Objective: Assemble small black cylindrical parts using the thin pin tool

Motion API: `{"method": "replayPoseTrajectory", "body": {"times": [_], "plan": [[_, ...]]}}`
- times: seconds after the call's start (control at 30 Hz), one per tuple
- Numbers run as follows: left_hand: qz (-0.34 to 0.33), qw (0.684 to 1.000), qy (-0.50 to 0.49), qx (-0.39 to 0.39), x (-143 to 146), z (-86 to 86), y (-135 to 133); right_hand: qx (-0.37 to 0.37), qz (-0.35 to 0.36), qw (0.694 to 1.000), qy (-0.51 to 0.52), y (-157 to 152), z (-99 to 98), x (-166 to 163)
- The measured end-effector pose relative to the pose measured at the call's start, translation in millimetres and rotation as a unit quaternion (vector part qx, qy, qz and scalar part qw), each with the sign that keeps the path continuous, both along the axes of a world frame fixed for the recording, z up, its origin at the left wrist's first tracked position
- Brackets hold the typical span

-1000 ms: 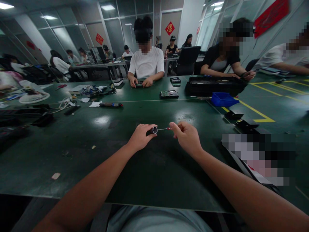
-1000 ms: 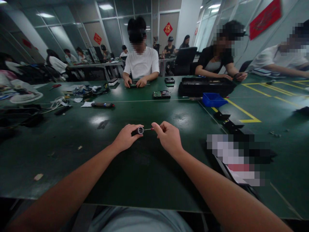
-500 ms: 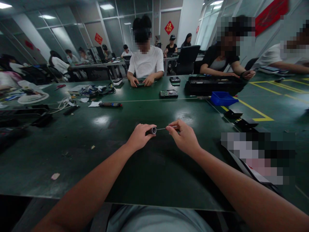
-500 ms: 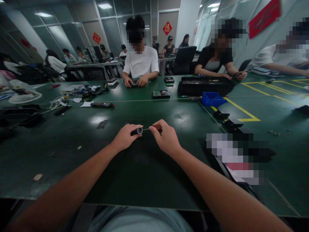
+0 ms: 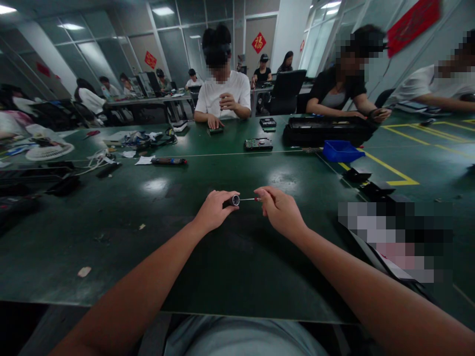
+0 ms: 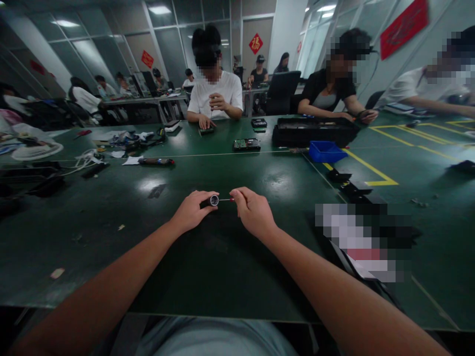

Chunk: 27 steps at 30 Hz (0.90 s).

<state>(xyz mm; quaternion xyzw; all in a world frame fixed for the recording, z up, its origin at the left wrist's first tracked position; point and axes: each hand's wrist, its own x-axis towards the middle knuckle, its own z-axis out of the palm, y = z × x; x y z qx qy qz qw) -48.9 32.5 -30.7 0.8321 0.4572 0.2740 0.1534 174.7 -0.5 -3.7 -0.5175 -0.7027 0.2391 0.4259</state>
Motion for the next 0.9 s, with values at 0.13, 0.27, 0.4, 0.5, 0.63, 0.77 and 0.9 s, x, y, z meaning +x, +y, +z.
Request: {"method": "replayPoseTrajectory", "body": {"times": [0.13, 0.27, 0.4, 0.5, 0.63, 0.77, 0.9], "plan": [[0.006, 1.0, 0.003, -0.007, 0.7, 1.4, -0.7, 0.008, 0.013, 1.0, 0.009, 0.4, -0.2, 0.1], [0.011, 1.0, -0.002, -0.003, 1.0, 1.6, -0.7, 0.011, 0.034, 0.999, 0.022, -1.3, 0.4, 0.0], [0.002, 1.0, -0.002, 0.003, 0.1, -0.4, 0.0, -0.001, 0.02, 1.0, 0.023, -1.6, -1.0, 0.2], [0.002, 1.0, -0.004, 0.004, -0.2, -1.1, 0.4, 0.004, 0.002, 1.0, 0.029, -0.6, -4.2, 0.4], [0.017, 1.0, -0.005, -0.002, 1.0, 0.4, 0.1, 0.01, -0.001, 0.996, 0.087, 1.7, -8.5, -0.3], [0.028, 0.999, -0.015, 0.003, 2.7, 3.3, -1.1, -0.024, 0.018, 0.979, 0.2, 6.5, -10.8, -2.3], [-0.008, 1.0, -0.007, 0.026, 2.0, 7.0, -1.6, -0.078, 0.016, 0.935, 0.345, 15.3, -14.5, -1.8]]}}
